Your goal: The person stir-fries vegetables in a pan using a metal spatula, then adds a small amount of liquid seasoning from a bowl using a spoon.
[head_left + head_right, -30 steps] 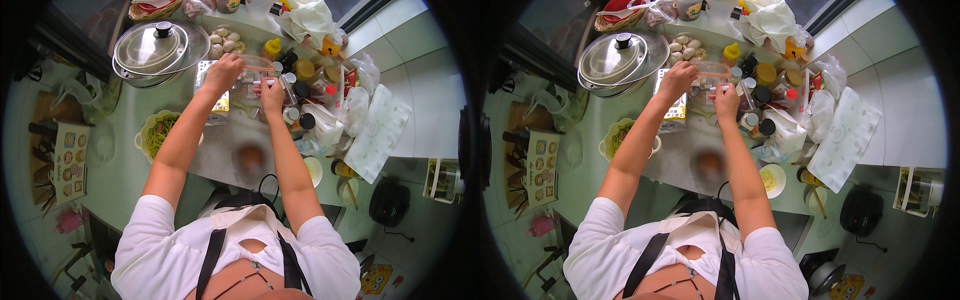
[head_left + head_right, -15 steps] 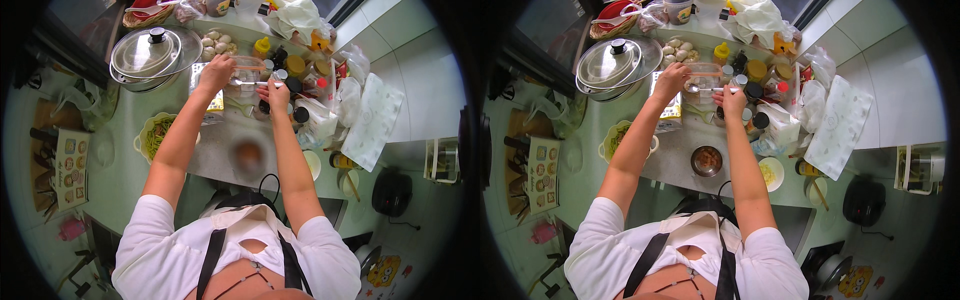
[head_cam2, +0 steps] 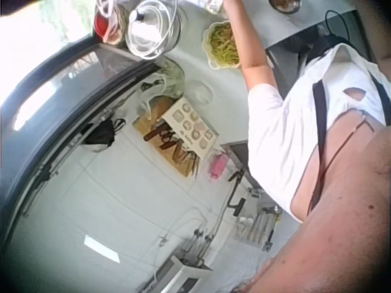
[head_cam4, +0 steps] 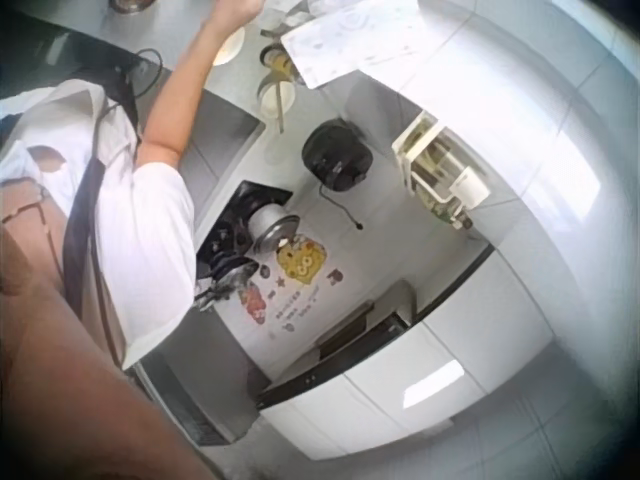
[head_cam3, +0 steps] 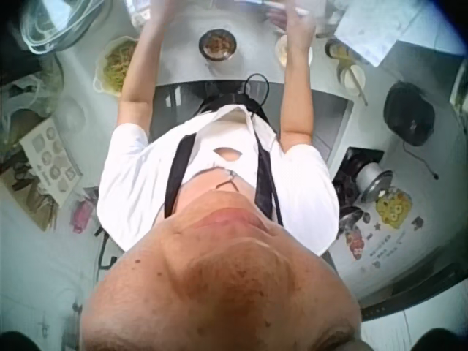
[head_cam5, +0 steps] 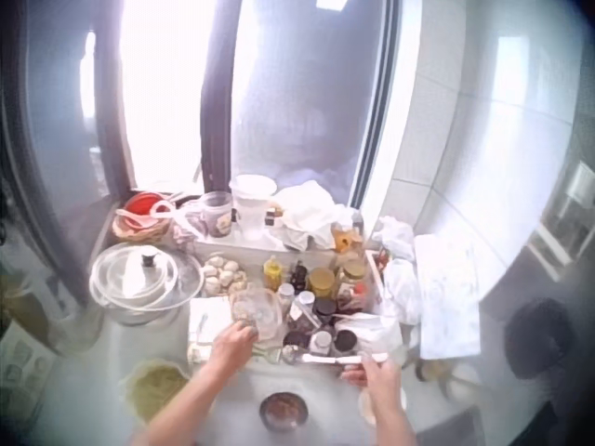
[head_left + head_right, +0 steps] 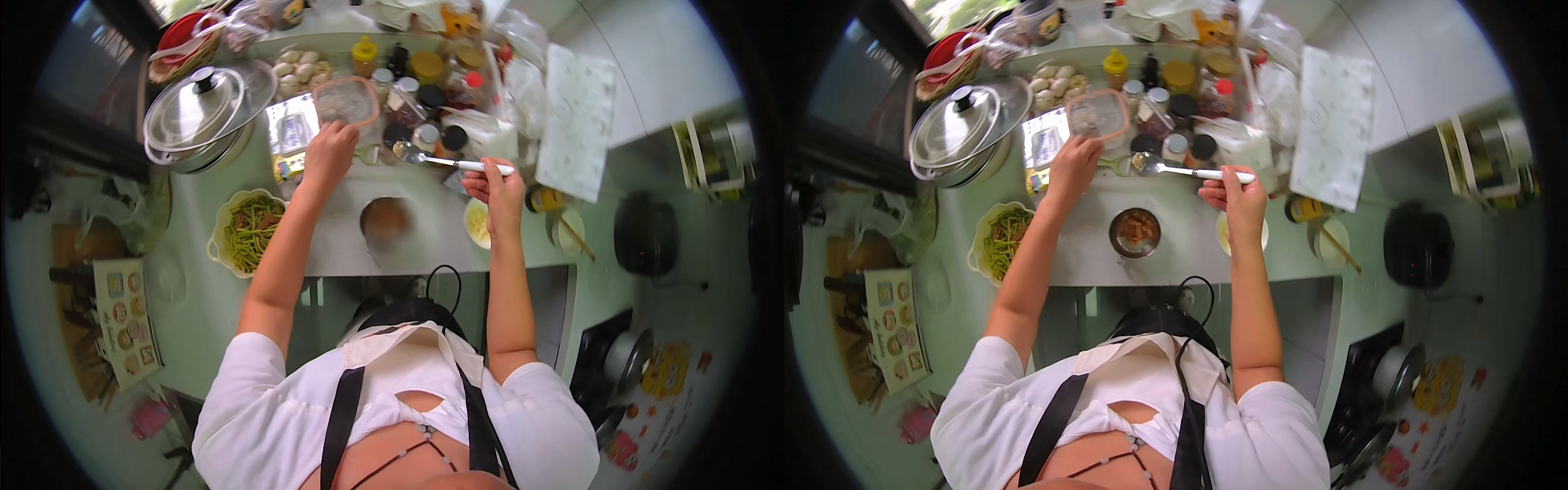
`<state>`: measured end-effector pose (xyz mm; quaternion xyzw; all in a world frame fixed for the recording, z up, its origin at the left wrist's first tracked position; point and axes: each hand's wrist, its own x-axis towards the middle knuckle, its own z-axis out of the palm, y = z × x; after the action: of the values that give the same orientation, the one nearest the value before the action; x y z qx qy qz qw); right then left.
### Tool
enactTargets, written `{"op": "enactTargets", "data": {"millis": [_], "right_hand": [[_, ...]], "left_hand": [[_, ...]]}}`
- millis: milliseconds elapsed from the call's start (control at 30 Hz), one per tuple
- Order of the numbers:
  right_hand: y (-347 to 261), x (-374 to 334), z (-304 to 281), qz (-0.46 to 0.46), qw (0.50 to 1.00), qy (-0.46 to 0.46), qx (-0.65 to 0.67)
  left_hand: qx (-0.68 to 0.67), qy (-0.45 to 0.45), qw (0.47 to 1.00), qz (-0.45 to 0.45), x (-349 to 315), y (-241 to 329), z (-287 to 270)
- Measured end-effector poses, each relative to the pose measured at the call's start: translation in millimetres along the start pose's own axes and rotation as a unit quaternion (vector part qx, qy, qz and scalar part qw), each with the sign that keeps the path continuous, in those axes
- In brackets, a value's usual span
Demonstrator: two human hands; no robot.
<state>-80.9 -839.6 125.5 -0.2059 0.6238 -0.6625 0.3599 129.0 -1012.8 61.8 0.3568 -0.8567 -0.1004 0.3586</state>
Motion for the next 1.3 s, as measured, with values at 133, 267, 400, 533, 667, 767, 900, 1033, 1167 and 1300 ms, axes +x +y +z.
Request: {"op": "enactTargets", "data": {"millis": [133, 267, 400, 533, 667, 767, 900, 1033, 1167, 1300], "right_hand": [[-10, -55, -59, -0.009, 0.998, 0.064, 0.011], [-15, -122, -115, -0.018, 0.989, 0.147, 0.014], [-13, -198, -171, -0.039, 0.976, 0.213, 0.037], [-10, -288, -233, -0.063, 0.951, 0.297, 0.063], [-2, -393, -305, -0.095, 0.917, 0.379, 0.077], [13, -472, -352, -0.109, 0.898, 0.42, 0.072], [34, -580, -401, -0.093, 0.83, 0.546, 0.067], [47, -673, -429, -0.093, 0.746, 0.654, 0.087], [54, -726, -459, -0.101, 0.671, 0.729, 0.09], [59, -749, -496, -0.118, 0.634, 0.759, 0.089]], "left_hand": [[-0.054, -0.037, 0.998, -0.006, -54, 63, -10], [-0.154, -0.089, 0.983, -0.039, -108, 139, -13], [-0.193, -0.172, 0.966, 0.009, -155, 207, -4], [-0.219, -0.207, 0.95, 0.083, -189, 273, 8], [-0.257, -0.214, 0.93, 0.154, -236, 363, 14], [-0.287, -0.273, 0.904, 0.16, -290, 425, 14], [-0.344, -0.33, 0.845, 0.243, -363, 502, 32], [-0.406, -0.389, 0.778, 0.281, -417, 572, 30], [-0.424, -0.427, 0.734, 0.316, -449, 616, 34], [-0.42, -0.45, 0.709, 0.344, -461, 656, 48]]}}
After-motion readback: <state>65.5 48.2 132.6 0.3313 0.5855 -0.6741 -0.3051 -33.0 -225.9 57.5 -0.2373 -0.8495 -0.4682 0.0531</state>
